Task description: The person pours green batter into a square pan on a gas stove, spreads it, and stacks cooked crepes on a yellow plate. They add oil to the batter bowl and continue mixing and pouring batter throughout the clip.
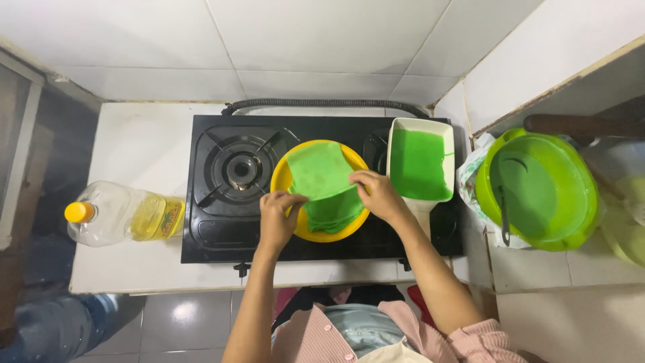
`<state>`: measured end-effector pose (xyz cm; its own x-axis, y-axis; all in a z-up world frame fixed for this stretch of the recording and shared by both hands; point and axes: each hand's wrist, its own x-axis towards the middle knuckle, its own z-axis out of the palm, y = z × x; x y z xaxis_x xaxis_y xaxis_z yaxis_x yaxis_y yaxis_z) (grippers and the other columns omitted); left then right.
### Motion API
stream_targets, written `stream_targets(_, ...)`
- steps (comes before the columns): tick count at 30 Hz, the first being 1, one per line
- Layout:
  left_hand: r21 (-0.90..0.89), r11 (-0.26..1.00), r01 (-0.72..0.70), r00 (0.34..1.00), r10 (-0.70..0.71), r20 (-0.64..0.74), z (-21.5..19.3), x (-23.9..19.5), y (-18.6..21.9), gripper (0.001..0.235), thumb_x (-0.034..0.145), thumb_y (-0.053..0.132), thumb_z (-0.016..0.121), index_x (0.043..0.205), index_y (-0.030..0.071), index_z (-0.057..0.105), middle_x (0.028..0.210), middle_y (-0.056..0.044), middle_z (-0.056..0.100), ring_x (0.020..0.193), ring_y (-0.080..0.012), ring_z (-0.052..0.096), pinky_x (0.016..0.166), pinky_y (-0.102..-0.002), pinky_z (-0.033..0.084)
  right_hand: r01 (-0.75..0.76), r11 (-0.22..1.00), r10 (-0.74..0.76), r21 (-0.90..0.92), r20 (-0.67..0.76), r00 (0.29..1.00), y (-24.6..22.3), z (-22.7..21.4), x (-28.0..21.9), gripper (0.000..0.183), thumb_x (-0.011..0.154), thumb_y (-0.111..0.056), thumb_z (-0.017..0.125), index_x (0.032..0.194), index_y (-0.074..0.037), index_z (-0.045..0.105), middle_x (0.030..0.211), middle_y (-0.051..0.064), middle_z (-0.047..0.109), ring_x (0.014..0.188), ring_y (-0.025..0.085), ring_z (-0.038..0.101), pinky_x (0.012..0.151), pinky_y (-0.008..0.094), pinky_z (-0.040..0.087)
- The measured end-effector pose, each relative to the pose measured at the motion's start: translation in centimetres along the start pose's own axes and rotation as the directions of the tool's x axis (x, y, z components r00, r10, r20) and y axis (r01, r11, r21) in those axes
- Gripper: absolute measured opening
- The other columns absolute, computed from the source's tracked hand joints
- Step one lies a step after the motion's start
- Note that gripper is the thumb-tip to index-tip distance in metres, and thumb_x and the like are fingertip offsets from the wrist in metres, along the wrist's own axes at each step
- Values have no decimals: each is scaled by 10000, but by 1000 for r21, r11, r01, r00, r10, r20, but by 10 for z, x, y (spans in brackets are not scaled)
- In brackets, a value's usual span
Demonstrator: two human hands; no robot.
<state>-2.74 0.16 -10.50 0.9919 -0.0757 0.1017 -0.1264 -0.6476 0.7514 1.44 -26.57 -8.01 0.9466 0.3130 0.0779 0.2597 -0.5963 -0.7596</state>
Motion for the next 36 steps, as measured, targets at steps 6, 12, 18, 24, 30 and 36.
stream_targets(6,161,986,30,996,-42,74,43,-29,-19,163,932,82,710,967,219,791,911,83,790,1049,-126,644,1083,-360,357,-83,963,137,-257,201,970,30,38,-28,281,925,140,549,1076,8,746,1115,197,744,1099,350,718,978,425,591)
stream_targets(12,178,982,-56,998,48,50,53,-38,-23,143,910,91,725,956,207,793,914,56,786,1044,-154,640,1079,-394,350,34,899,55,-436,191,980,64,55,-38,313,886,121,581,1075,-56,757,1065,106,747,1057,267,684,973,348,559)
stream_targets(18,194,976,-99,995,96,27,50,-42,-14,122,896,97,742,937,204,786,899,57,775,1031,-148,626,1081,-397,341,61,835,45,-547,178,983,73,66,-44,278,856,106,618,1011,-74,762,1005,70,740,1015,238,653,923,336,546)
stream_targets(24,267,953,-144,989,129,72,49,-49,-13,116,835,278,737,898,201,798,1029,34,737,1113,-188,546,1089,-432,338,20,807,136,-590,218,966,68,66,-46,371,745,92,688,1037,-111,797,1105,37,729,1073,242,576,879,355,521)
stream_targets(30,391,912,-126,979,177,-98,49,-51,-8,213,858,324,703,988,180,789,1153,-38,626,1175,-267,485,1071,-478,327,-16,838,90,-545,108,990,43,78,-50,417,731,123,693,1100,-50,781,1094,123,665,1071,311,562,854,382,519)
stream_targets(36,480,872,-101,995,94,38,67,-55,-18,348,922,445,590,1180,269,741,1267,-52,510,1264,-280,371,1103,-511,211,-32,813,181,-582,200,963,9,85,-50,618,802,137,593,1359,-118,672,1123,143,543,1049,326,480,893,443,437)
